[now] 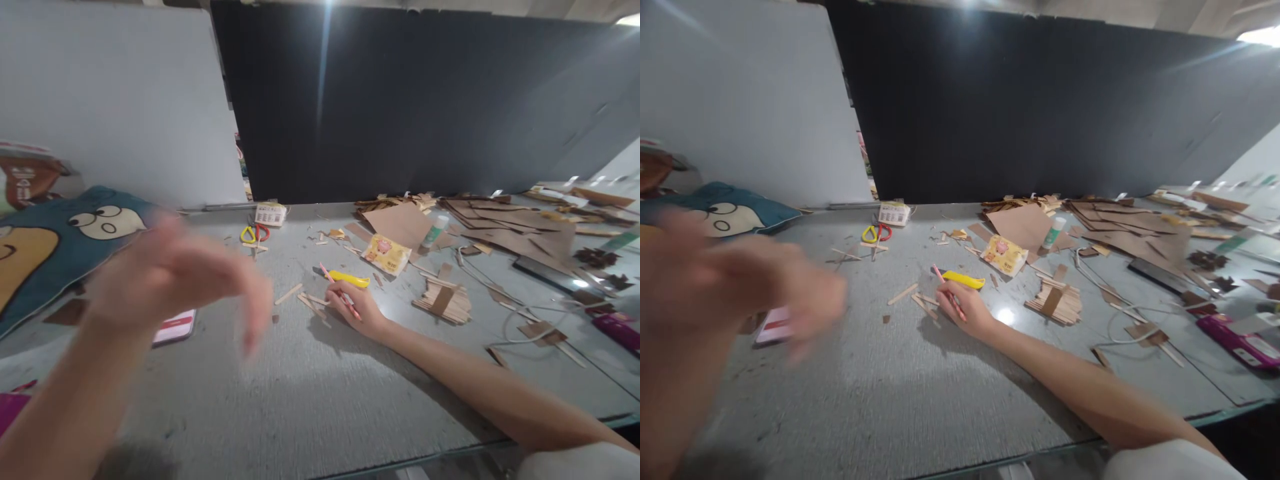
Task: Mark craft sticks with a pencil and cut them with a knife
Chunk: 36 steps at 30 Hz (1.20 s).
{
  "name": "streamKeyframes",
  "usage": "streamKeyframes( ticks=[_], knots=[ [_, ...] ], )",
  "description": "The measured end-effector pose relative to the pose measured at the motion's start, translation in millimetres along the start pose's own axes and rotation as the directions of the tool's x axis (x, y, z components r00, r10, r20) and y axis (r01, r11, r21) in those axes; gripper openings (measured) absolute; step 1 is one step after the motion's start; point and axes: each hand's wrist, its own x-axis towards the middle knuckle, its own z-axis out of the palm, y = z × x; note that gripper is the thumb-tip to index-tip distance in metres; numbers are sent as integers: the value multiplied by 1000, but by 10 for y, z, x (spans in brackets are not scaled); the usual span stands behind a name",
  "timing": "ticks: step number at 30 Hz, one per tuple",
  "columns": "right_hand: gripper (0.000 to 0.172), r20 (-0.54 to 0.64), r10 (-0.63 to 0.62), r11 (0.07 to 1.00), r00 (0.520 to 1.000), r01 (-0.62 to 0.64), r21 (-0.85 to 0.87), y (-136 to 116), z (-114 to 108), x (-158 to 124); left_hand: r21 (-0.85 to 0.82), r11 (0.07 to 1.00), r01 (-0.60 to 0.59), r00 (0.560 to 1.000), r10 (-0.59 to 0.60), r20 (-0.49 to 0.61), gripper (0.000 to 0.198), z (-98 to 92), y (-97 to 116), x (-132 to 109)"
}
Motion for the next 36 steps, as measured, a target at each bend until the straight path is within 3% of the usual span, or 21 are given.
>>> streamKeyframes(
  ticks=[2, 3, 5, 7, 10, 14, 20, 24, 30, 33, 36],
  knots=[
    [25, 20, 41, 998, 999, -42, 36, 13, -6, -24, -86, 984, -155, 942, 173, 287, 60, 358, 63, 138],
    [27, 29, 80, 995, 996, -81, 55, 18, -9, -33, -52, 982, -184, 945, 191, 266, 53, 592, 49, 197],
    [33, 27, 150, 985, 988, -152, 81, 21, -11, -44, 157, 961, -228, 970, 210, 125, 41, 1100, -71, 258],
    [40, 9, 175, 981, 984, -176, 85, 21, -13, -41, 320, 894, -313, 949, 311, 60, 40, 1552, -266, 238],
    [46, -15, 164, 982, 986, -162, 99, 23, -16, -26, 394, 824, -408, 900, 435, 21, 38, 1935, -547, 147],
    [42, -13, 188, 970, 982, -184, 158, 31, -12, -27, 382, 805, -454, 872, 489, 7, 38, 1933, -703, 126],
    [24, 13, 349, 912, 937, -343, 223, 14, 12, -21, 343, 798, -495, 855, 517, 30, 42, 1784, -677, 171],
    [27, -13, 333, 918, 943, -320, 235, 19, 2, 6, 279, 797, -535, 836, 546, 43, 34, 1802, -713, 173],
    [41, -90, 260, 944, 962, -233, 234, 0, -10, 19, 130, 869, -477, 878, 467, 102, 26, 1834, -794, 242],
    [31, -31, 324, 896, 946, -296, 330, -32, 16, 4, 78, 895, -439, 898, 432, 88, 23, 1848, -823, 266],
    [47, 31, 342, 849, 939, -323, 417, -38, 38, -16, 39, 905, -424, 905, 421, 64, 22, 1859, -856, 294]
  ],
)
